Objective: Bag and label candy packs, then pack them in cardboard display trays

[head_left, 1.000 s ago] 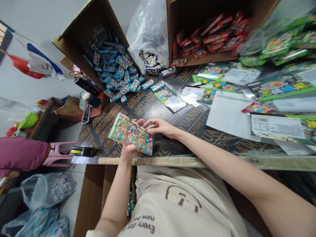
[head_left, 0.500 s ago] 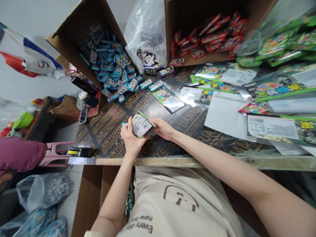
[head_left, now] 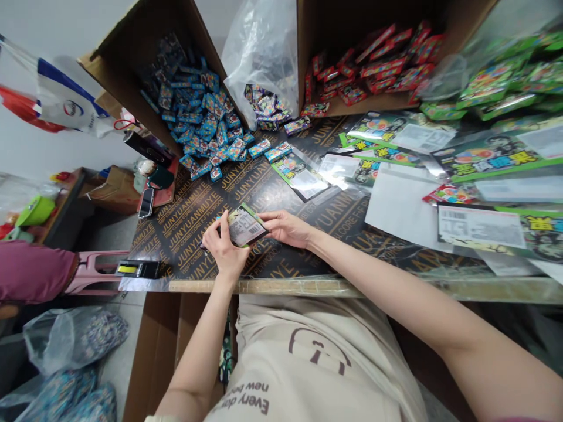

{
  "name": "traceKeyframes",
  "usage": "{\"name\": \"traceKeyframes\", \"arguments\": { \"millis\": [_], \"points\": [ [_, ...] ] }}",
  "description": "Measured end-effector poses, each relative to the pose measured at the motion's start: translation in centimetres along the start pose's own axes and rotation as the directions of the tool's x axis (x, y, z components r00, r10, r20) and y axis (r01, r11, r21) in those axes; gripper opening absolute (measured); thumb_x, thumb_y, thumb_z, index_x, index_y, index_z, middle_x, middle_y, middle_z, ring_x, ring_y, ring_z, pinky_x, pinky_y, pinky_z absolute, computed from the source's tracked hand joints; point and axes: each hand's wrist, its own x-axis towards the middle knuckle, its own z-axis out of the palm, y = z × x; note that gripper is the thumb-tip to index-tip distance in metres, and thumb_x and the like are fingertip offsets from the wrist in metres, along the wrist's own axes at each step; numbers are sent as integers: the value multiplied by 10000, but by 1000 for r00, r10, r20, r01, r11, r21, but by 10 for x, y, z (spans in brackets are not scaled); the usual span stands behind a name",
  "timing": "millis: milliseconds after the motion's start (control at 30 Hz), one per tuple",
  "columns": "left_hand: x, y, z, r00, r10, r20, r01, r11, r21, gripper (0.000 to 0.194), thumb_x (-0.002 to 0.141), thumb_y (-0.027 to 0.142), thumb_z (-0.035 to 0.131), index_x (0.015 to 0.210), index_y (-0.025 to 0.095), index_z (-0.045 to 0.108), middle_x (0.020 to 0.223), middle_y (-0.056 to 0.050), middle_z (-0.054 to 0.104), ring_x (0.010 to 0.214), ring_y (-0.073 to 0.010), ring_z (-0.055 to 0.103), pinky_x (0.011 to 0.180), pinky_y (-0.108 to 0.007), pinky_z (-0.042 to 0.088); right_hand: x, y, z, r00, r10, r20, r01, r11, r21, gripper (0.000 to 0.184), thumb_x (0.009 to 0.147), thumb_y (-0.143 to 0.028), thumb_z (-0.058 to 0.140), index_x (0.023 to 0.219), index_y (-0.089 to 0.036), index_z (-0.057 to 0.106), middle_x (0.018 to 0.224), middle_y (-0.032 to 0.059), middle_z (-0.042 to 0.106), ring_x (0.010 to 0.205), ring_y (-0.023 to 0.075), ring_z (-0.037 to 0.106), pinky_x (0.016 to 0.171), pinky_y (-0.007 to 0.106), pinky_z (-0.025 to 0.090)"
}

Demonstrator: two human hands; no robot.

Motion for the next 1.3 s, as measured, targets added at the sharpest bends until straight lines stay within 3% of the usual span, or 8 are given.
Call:
{"name": "traceKeyframes", "arguments": {
  "millis": [300,500,600,700,800,900,1033,1300],
  "points": [
    [-4,1,-4,999,-16,44,14,999,35,842,636,437,757,1375,175,448,1202,-158,512,1130,-332,477,1014,-444,292,-2,4,5,992,15,-126,-15,1000,-5,331,500,-274,864,758,-124,721,703,39,740,644,154,696,684,303,573],
    [-7,-6,1,995,-49,85,47,999,25,863,646,428,754,1395,174,409,1205,-152,511,1133,-327,486,994,-437,319,-3,8,12,967,30,-251,-60,992,-113,428,447,-395,885,704,-112,693,656,45,718,577,150,679,619,276,582],
    [-9,-2,3,987,-61,146,59,998,20,857,623,404,762,1381,189,426,1192,-141,514,1134,-332,486,1000,-453,315,0,11,11,948,-20,-318,-55,973,-226,465,533,-542,826,617,-125,637,526,-5,630,459,102,591,517,241,549],
    [-6,2,0,966,-73,247,78,997,-11,879,571,405,792,1359,219,450,1156,-114,521,1111,-326,498,993,-463,330,4,11,5,902,-205,-380,25,904,-427,507,719,-635,657,625,-137,627,450,-36,530,391,81,497,429,219,486],
    [1,-2,-6,935,-136,326,160,986,-48,960,541,444,810,1390,249,404,1139,-87,524,1091,-314,509,966,-465,366,4,6,-2,849,-455,-268,180,726,-664,394,827,-511,596,937,-151,712,779,45,716,623,145,654,574,268,554],
    [7,-12,-13,910,-130,393,166,984,-59,982,533,443,820,1398,257,394,1138,-79,533,1104,-312,506,964,-463,373,2,0,-7,795,-606,21,347,427,-835,285,862,-356,589,1053,-187,717,1045,70,731,866,184,697,801,320,557],
    [7,-19,-15,885,-126,448,146,989,-10,983,526,433,826,1397,252,406,1151,-86,535,1116,-322,501,959,-459,372,4,5,-13,753,-589,293,444,125,-887,228,908,-247,537,1010,-172,727,956,71,755,867,180,708,809,296,548],
    [-4,-20,-10,816,-144,560,220,973,-71,1011,520,414,844,1417,246,410,1182,-91,555,1140,-316,512,980,-451,368,-4,6,-14,734,-369,571,413,-425,-806,259,925,-83,427,1041,-106,658,944,119,732,810,178,700,693,277,541]
  ]
}}
